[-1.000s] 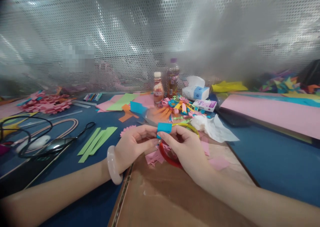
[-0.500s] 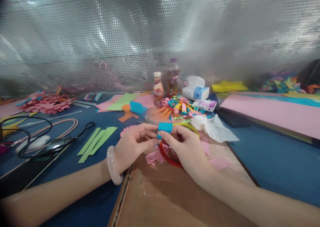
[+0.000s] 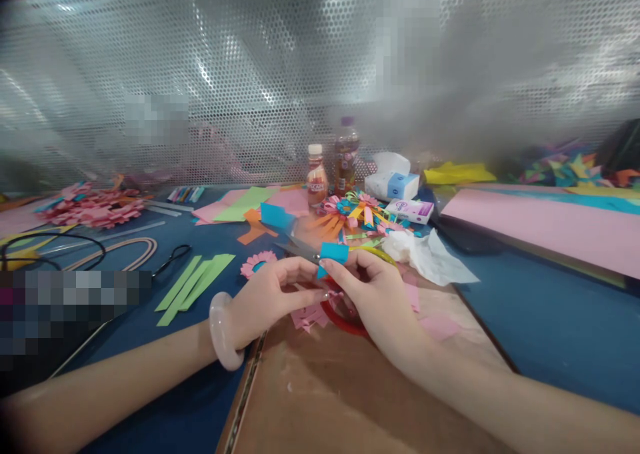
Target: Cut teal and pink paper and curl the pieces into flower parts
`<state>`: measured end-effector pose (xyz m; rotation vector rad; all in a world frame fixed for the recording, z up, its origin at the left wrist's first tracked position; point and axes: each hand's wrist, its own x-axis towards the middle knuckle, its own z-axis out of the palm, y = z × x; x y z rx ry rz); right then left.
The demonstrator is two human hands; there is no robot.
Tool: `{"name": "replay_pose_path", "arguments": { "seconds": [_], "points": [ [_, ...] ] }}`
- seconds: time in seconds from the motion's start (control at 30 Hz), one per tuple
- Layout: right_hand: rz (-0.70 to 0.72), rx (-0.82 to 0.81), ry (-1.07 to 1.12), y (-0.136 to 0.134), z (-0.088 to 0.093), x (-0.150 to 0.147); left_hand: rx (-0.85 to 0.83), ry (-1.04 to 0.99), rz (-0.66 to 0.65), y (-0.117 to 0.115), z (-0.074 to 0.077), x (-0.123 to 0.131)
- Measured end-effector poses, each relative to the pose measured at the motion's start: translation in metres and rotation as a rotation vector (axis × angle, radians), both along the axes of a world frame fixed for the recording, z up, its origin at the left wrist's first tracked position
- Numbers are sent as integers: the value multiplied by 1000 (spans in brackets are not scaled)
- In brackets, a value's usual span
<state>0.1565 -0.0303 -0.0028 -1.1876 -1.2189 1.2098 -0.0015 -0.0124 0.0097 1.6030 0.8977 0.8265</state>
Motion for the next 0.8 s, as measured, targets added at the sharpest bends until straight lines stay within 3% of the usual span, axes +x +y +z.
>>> {"name": "replay_pose_path", "arguments": {
  "seconds": [0.23, 0.5, 0.63, 0.8],
  "points": [
    [22, 0, 47, 1, -3, 1, -57, -79, 26, 0, 1, 1],
    [-18, 2, 7, 1, 0, -1, 112, 41, 155, -2, 3, 1],
    [-6, 5, 4, 0, 2, -1, 75, -38, 241, -3, 5, 2],
    [22, 86, -44, -1, 4, 0, 3, -158, 256, -2, 7, 3]
  ]
}}
